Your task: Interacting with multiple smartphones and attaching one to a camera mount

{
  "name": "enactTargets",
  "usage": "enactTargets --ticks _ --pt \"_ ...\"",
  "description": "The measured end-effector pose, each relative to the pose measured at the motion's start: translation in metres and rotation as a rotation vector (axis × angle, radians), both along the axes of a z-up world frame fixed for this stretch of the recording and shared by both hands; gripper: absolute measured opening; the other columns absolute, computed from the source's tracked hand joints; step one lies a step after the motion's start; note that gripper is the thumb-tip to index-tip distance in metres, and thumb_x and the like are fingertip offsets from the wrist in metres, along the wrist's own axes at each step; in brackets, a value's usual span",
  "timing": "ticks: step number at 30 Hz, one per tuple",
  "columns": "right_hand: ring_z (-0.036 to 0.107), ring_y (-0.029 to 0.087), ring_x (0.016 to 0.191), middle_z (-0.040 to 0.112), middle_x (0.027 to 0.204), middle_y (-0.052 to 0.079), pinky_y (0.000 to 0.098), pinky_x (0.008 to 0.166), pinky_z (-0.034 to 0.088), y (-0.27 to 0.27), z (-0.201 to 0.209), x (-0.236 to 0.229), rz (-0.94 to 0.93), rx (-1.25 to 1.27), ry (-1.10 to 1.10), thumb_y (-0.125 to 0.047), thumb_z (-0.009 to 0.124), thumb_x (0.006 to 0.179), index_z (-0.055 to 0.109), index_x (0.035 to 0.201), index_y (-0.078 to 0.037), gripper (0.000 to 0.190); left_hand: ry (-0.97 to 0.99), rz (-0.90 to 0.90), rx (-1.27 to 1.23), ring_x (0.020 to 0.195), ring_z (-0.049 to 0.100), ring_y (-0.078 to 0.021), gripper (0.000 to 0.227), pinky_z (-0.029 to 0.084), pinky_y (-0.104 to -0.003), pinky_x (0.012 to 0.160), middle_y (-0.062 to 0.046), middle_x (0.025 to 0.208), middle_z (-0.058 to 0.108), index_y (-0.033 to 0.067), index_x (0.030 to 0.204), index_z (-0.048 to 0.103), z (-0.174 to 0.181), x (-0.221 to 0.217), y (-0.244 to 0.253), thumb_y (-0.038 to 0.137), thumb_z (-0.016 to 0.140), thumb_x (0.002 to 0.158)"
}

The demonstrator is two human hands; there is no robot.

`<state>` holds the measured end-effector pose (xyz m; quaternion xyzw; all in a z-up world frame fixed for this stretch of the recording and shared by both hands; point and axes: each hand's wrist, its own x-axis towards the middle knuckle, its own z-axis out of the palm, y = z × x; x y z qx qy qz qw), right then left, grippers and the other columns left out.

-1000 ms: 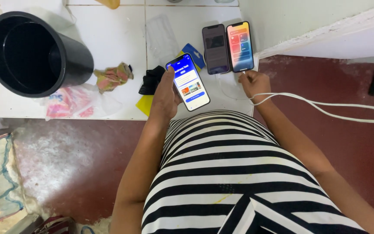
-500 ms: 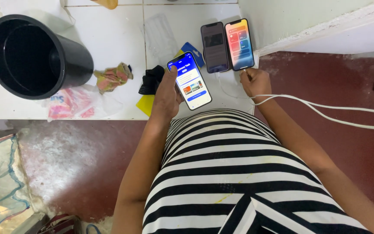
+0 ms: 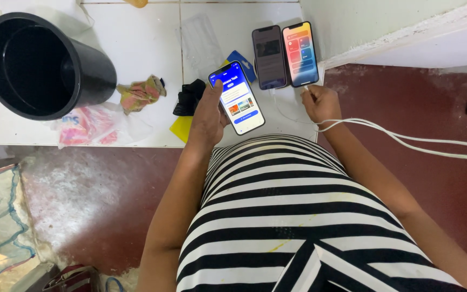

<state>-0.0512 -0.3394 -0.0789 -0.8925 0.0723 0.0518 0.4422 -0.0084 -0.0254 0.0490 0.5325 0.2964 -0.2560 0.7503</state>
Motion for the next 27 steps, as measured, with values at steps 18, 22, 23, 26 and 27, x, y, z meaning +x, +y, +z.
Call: enactTargets --ticks 18,22,23,26,27 --pt "0.063 0.018 0.075 0.070 0.079 0.014 0.0317 0.073 0.052 0.055 0.146 0.017 0.364 0.622 0.016 -0.005 0.072 0.099 0.076 0.091 0.001 0.010 0.015 0.150 -0.413 0.110 0.069 -0.0487 0.034 0.060 -0.066 0.088 -0.027 0.124 0.064 0.0110 0.136 0.047 -0.081 0.054 -0.041 0.028 0.050 0.108" --pt "0.060 0.017 0.072 0.069 0.076 0.014 0.0324 0.070 0.051 0.057 0.145 0.018 0.325 0.638 0.053 -0.006 0.072 0.100 0.076 0.091 0.001 0.012 0.010 0.165 -0.409 0.110 0.069 -0.0485 0.033 0.061 -0.067 0.086 -0.027 0.124 0.064 0.0105 0.135 0.047 -0.055 0.053 -0.054 0.027 0.051 0.107" --pt "0.064 0.013 0.075 0.072 0.080 0.008 0.0260 0.072 0.051 0.055 0.142 0.019 0.311 0.550 0.121 -0.013 0.073 0.098 0.078 0.094 -0.004 0.011 0.035 0.177 -0.338 0.099 0.069 -0.0373 0.028 0.060 -0.058 0.078 -0.019 0.112 0.067 0.0108 0.125 0.053 -0.037 0.053 -0.057 0.028 0.054 0.103" --pt "0.066 0.008 0.077 0.074 0.081 0.001 0.0191 0.072 0.050 0.054 0.143 0.020 0.281 0.433 0.209 -0.021 0.074 0.097 0.080 0.096 -0.010 0.012 0.065 0.177 -0.248 0.088 0.069 -0.0255 0.025 0.060 -0.047 0.071 -0.010 0.099 0.069 0.0112 0.116 0.058 -0.012 0.052 -0.059 0.030 0.056 0.100" --pt "0.065 0.006 0.076 0.074 0.079 0.000 0.0186 0.071 0.049 0.055 0.146 0.021 0.265 0.402 0.229 -0.022 0.074 0.096 0.080 0.094 -0.011 0.012 0.069 0.163 -0.231 0.089 0.069 -0.0250 0.026 0.060 -0.045 0.072 -0.010 0.099 0.069 0.0113 0.117 0.057 -0.008 0.052 -0.060 0.031 0.055 0.100"
